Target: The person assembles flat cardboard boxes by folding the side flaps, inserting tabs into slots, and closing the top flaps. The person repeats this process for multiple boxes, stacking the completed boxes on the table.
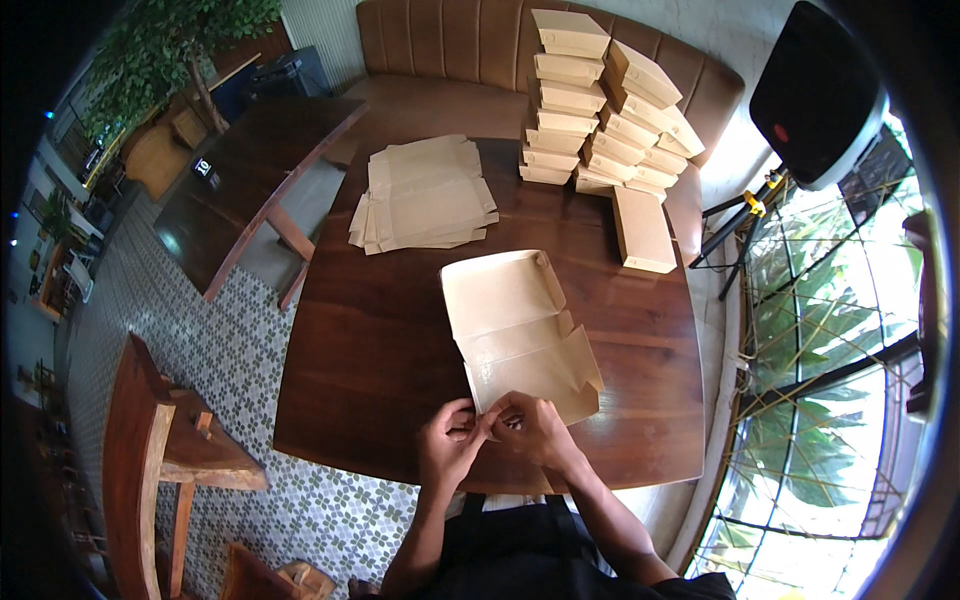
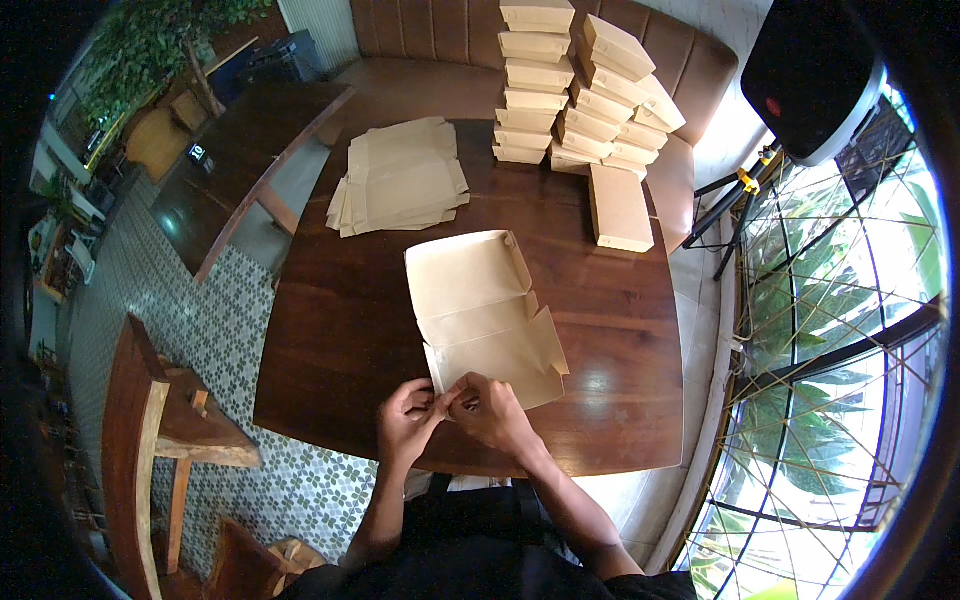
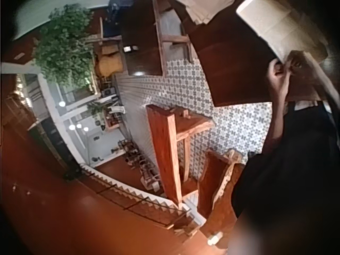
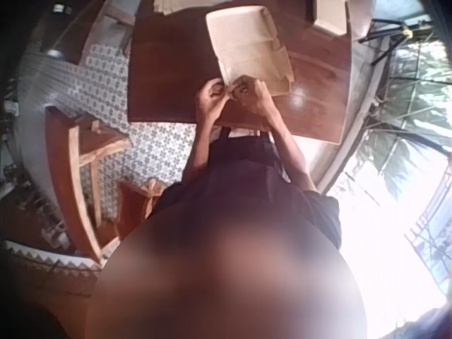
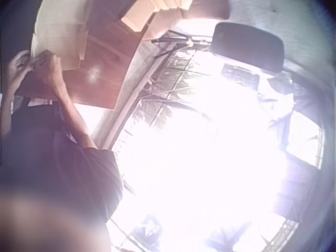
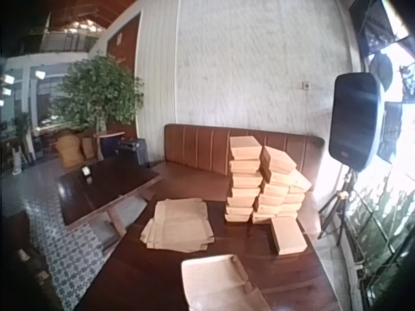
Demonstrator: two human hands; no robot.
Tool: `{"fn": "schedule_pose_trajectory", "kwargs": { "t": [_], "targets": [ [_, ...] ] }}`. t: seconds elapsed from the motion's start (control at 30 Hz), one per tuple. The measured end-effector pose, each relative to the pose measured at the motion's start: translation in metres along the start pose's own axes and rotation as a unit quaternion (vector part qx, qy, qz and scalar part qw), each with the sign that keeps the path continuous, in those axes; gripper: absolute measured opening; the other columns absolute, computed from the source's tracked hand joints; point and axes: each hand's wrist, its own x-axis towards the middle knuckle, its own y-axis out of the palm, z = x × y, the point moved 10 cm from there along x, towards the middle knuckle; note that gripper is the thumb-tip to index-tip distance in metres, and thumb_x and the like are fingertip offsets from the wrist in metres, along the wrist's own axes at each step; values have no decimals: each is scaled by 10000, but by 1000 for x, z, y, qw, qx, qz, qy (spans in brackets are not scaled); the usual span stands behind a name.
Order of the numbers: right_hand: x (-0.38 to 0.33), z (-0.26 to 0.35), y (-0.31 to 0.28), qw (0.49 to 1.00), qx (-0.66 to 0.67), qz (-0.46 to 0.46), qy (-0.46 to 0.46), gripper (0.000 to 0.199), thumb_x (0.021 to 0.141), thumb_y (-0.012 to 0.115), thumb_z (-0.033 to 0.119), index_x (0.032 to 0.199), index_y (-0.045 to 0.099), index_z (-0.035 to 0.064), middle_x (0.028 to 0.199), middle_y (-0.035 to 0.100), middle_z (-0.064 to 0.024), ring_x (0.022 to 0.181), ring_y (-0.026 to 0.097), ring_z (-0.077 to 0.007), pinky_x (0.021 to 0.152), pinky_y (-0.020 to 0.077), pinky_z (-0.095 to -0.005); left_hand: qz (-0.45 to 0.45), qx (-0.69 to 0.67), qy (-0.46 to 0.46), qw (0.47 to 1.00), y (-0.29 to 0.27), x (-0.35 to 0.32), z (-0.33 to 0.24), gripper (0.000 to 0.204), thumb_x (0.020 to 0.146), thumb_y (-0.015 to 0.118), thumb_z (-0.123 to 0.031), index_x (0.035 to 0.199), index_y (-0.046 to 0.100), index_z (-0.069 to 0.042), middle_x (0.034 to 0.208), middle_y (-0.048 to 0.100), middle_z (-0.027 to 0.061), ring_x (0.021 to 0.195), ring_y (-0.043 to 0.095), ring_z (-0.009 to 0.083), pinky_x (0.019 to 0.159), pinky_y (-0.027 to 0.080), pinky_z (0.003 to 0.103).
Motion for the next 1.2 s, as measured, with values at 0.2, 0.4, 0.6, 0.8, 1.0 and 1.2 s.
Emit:
{"fn": "schedule_pose_trajectory", "kwargs": {
  "t": [0.2,0.4,0.6,0.8,1.0,1.2],
  "targets": [
    [8,-11,8,998,9,34,48,199,945,768,151,1038,765,-24,906,795,-162,859,784,-209,781,607,-373,-49,112,49,991,-6,-5,-24,269,971,817,-122,1154,736,56,987,803,170,904,790,215,818,648,346],
    [9,2,4,997,-69,-25,-13,208,959,761,158,1067,746,-19,899,788,-146,824,773,-230,753,588,-364,-78,155,68,983,-10,-2,-35,221,952,800,-79,1133,748,39,940,806,174,842,799,218,779,650,351],
    [-4,28,-8,990,-82,-87,-74,157,927,775,89,1055,756,0,975,781,-170,866,774,-280,771,589,-381,-70,245,83,963,-10,2,-44,174,967,783,-149,994,743,17,815,755,187,732,769,323,650,587,398],
    [-65,37,-104,951,-144,-260,-80,152,930,751,14,1082,767,11,980,788,-128,848,741,-204,766,570,-325,-32,310,85,946,-10,11,-49,246,995,732,-156,840,703,33,748,698,243,699,715,436,591,534,449],
    [-89,-28,-168,930,-55,-359,53,174,982,777,137,1063,789,-17,883,795,-108,788,734,-145,737,577,-299,-24,337,68,939,-6,14,-58,265,984,716,-114,786,649,48,698,676,242,648,694,443,547,504,463],
    [-65,-60,-137,969,9,-213,125,328,1036,759,270,1055,778,-57,835,768,-68,749,717,-107,711,588,-292,-83,511,182,836,11,-11,-117,386,985,761,-341,1173,703,-10,1064,715,205,1018,685,400,875,537,497]
  ]
}}
